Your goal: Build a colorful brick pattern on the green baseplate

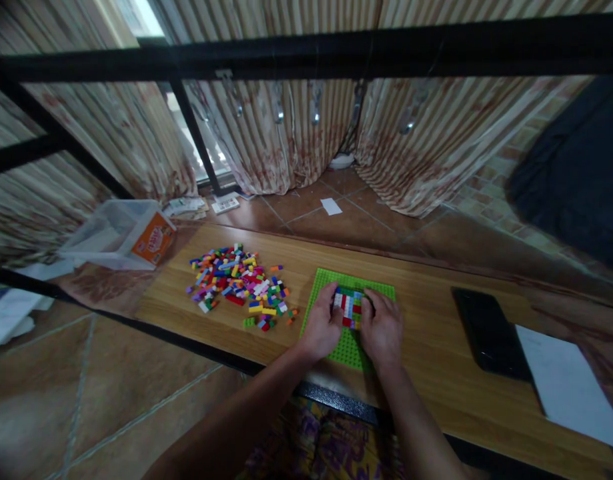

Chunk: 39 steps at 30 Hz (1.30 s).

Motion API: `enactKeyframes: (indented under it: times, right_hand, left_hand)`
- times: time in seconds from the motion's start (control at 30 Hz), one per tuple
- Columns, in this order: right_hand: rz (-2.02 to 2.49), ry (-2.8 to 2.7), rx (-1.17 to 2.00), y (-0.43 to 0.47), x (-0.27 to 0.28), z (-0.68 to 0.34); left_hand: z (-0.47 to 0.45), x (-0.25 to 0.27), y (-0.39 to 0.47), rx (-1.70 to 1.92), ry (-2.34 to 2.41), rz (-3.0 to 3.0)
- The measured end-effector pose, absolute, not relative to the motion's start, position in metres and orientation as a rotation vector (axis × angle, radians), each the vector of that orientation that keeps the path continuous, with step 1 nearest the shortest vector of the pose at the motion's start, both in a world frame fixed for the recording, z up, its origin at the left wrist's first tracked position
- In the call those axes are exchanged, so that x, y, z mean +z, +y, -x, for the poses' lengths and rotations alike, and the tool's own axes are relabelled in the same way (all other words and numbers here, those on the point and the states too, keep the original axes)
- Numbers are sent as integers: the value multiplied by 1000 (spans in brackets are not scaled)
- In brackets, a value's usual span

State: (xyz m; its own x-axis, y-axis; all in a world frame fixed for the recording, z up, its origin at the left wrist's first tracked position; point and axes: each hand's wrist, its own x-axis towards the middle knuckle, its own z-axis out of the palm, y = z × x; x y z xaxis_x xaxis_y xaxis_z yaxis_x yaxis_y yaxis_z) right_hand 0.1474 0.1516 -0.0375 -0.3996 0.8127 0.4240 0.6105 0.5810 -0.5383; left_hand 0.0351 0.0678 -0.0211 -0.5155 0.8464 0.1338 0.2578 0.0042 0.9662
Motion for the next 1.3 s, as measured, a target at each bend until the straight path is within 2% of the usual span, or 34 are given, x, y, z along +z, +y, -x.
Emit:
enactKeyframes:
  times: [0.27,0.47,0.57,0.8,0.9,1.1,1.3]
  right_hand:
    - [1147,-2037,517,149,-40,-153]
    - [1156,-2029,519,149,-40,-153]
    - [1152,-2036,511,149,-40,-153]
    - [1162,-2027,521,150,-42,-152]
    - [1146,-2038,494,151,-43,-152]
    - [1133,-2034,487,152,-44,-151]
    - [1132,-2021,501,151,-41,-150]
  left_hand:
    - [2,-8,-2,1488,1853,-1082]
    - [78,4,-65,1462,2349,-1022]
    - [106,6,-82,1274,2545,-1094]
    - [125,3,-78,635,2795,-1256]
    - [127,5,-75,475,2829,-1266]
    - [131,10,-71,341,2825,-1289]
    - [126,14,-74,419,2841,-1295]
